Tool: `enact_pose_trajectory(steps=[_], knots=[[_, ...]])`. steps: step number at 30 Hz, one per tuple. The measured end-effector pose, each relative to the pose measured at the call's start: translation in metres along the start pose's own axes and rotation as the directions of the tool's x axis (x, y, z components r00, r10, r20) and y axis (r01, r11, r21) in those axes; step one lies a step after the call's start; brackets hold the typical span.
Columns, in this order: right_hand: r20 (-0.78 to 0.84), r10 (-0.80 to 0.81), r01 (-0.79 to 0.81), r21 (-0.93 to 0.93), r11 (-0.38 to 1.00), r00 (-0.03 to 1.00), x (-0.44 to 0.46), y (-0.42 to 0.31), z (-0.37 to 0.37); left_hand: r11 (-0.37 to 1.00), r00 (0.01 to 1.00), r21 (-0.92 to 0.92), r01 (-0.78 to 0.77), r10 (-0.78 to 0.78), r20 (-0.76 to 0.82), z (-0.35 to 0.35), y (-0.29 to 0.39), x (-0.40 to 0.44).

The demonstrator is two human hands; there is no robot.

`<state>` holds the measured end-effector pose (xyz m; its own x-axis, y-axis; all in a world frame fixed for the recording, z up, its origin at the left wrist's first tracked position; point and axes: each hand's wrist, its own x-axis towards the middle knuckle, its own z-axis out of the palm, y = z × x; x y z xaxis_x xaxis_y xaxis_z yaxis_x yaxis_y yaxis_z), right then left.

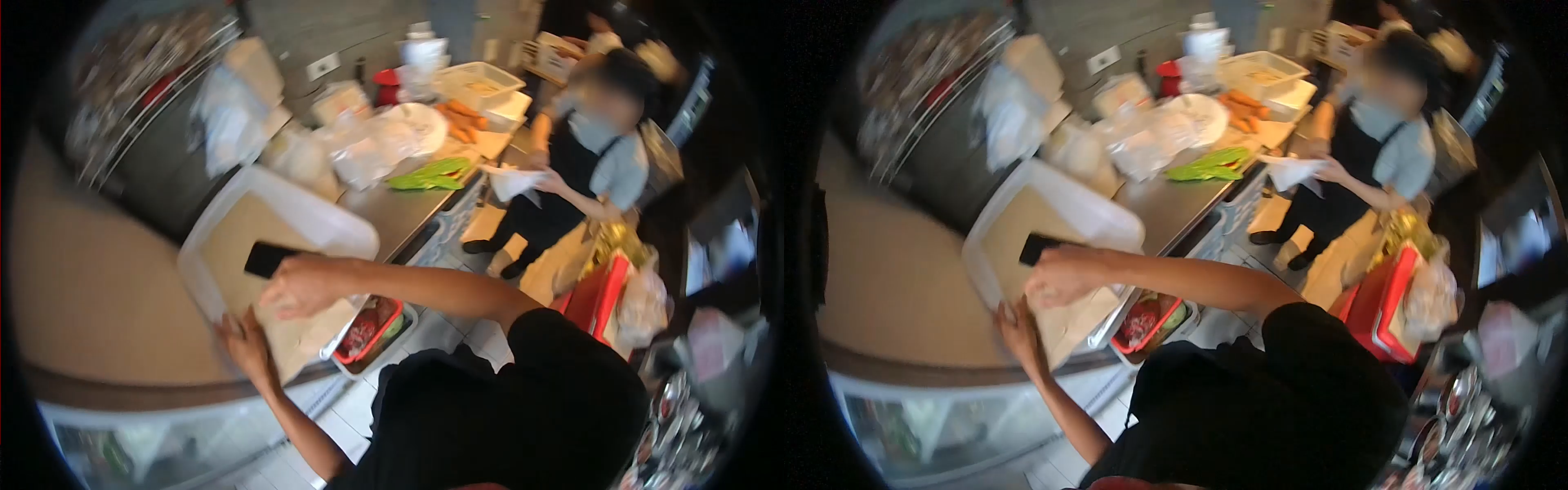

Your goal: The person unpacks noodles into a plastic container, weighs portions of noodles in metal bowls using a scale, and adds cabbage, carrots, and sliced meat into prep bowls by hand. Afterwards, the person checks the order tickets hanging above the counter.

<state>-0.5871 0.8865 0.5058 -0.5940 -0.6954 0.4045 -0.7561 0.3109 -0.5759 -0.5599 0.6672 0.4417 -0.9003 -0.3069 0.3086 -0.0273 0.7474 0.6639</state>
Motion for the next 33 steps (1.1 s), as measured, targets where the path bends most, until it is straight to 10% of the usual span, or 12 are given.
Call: enact_pose_trajectory(steps=[3,6,8,12,16,20,33], knots=[[-0.557,-0.035,-0.074,-0.173,0.982,0.830,-0.002,0.092,-0.035,0.998,0.999,-0.060,0.014,-0.017,-0.042,0.011,-0.029,0.016],[-0.584,0.228,-0.455,-0.275,0.847,0.779,-0.025,0.177,-0.051,0.947,0.991,-0.292,0.135,-0.134,0.024,0.017,-0.060,0.038],[0.019,0.829,-0.736,0.471,0.486,0.559,-0.027,0.207,-0.054,0.936,0.999,-0.351,0.027,-0.036,-0.019,0.026,-0.086,0.057],[0.132,0.846,-0.734,0.578,0.357,0.516,-0.026,0.221,-0.035,0.822,0.949,-0.473,0.316,-0.279,0.149,0.025,-0.106,0.070],[-0.157,0.781,-0.684,0.400,0.610,0.604,-0.008,0.237,-0.015,0.693,0.940,-0.644,0.323,-0.315,0.133,0.044,-0.134,0.077],[-0.157,0.778,-0.456,0.733,0.504,0.608,-0.016,0.214,-0.012,0.473,0.874,-0.754,0.456,-0.396,0.281,0.043,-0.137,0.078],[-0.107,0.856,-0.504,0.769,0.394,0.506,-0.099,0.165,0.024,0.558,0.922,-0.735,0.386,-0.261,0.286,0.014,-0.116,0.007]])
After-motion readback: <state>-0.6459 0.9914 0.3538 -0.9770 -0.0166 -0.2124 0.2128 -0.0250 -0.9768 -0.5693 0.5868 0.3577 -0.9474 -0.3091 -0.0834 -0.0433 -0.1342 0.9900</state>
